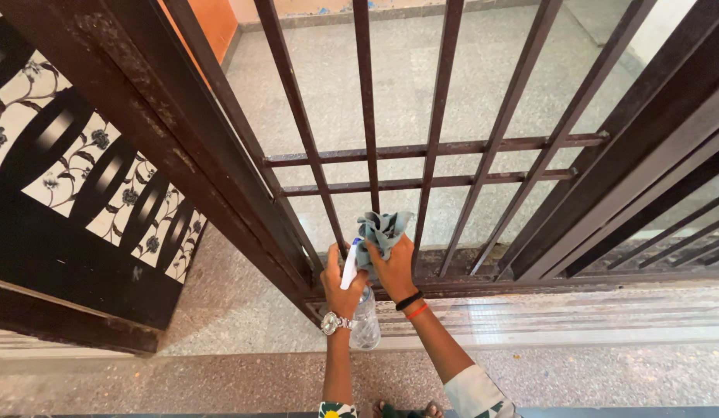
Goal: The person cleans a metal gate by spraying liquid from a bottle and wiping the metal bars with a cloth.
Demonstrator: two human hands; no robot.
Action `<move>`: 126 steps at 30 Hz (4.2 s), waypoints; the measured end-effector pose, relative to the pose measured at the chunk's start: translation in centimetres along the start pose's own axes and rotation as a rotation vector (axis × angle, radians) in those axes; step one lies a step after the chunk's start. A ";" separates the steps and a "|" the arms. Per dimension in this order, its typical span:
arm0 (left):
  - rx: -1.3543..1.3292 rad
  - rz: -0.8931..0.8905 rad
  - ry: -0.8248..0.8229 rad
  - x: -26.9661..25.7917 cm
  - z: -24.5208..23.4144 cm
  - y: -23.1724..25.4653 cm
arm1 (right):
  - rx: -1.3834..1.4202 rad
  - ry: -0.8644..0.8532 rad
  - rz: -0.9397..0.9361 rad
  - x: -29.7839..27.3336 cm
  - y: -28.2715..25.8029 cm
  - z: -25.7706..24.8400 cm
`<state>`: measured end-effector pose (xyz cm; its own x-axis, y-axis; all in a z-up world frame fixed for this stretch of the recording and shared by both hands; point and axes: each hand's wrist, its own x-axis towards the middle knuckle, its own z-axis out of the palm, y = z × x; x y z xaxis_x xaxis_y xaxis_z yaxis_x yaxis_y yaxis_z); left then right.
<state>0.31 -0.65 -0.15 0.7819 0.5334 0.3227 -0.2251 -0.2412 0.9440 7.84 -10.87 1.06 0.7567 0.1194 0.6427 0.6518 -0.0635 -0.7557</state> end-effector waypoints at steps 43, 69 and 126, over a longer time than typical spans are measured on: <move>0.040 -0.080 -0.059 -0.4 -0.4 0.4 | -0.152 -0.193 0.051 -8.6 8.1 -1.6; 0.064 0.089 -0.077 0.0 0.1 0.0 | -0.583 0.207 -0.381 4.3 -7.7 -8.4; -0.495 -0.329 -0.395 -5.6 -2.4 -2.0 | -0.242 0.205 -0.068 -0.6 -6.8 -10.3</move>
<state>-5.05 -1.23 -3.65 0.9857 0.1590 0.0551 -0.1054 0.3285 0.9386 3.46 -20.76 7.07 0.6892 -0.0688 0.7213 0.6755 -0.2993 -0.6739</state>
